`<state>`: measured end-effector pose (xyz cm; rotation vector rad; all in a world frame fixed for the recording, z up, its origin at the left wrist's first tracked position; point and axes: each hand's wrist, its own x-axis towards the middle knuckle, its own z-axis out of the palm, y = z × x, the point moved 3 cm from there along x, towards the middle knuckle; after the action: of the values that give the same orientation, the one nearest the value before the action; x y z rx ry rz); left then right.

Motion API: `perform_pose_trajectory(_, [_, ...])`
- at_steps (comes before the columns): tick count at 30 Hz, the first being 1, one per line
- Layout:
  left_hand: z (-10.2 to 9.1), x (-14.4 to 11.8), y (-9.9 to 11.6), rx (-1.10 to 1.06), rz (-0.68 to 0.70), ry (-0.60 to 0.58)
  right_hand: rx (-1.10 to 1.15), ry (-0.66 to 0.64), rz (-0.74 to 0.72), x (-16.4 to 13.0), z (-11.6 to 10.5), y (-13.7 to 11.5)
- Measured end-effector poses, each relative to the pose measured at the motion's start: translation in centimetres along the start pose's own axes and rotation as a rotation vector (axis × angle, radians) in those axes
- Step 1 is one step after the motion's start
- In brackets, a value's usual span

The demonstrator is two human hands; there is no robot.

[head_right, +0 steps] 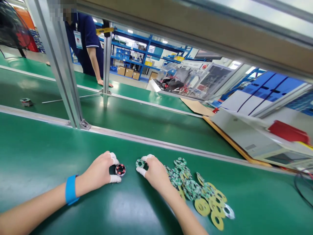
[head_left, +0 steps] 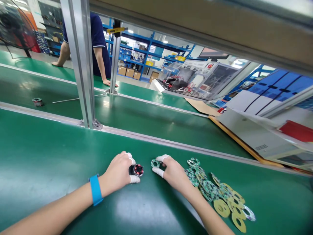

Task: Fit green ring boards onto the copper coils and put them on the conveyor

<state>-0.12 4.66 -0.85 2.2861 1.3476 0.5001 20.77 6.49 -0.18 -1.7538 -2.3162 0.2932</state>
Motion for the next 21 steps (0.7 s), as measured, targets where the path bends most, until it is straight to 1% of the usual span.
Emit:
perform_pose_trajectory(1, [0.1,0.0,0.0,0.008,0.002,0.002,0.023,0.036,0.006,-0.1,-0.1,-0.3])
perform_pose_trajectory(3, [0.3,0.1,0.1,0.032,0.009,0.005,0.162,0.086,-0.01,-0.4,-0.3,-1.3])
perform_pose_trajectory(5, [0.5,0.1,0.2,0.063,0.016,0.005,0.361,0.089,-0.091,-0.8,-0.3,-2.8])
perform_pose_trajectory(7, [0.5,0.1,0.4,0.087,0.022,0.007,0.474,0.061,-0.196,-1.2,0.0,-4.5])
perform_pose_trajectory(9, [0.5,0.1,0.5,0.098,0.03,0.011,0.459,0.041,-0.264,-1.6,0.5,-5.6])
perform_pose_trajectory(11, [0.5,0.0,0.5,0.103,0.038,0.015,0.406,0.034,-0.288,-1.8,0.8,-6.0])
perform_pose_trajectory(16, [0.6,-0.1,0.4,0.094,0.036,0.019,0.346,0.095,-0.306,-2.0,1.0,-5.3])
perform_pose_trajectory(21, [0.6,-0.1,0.5,0.076,0.029,0.016,0.294,0.044,-0.326,-1.9,1.0,-5.2])
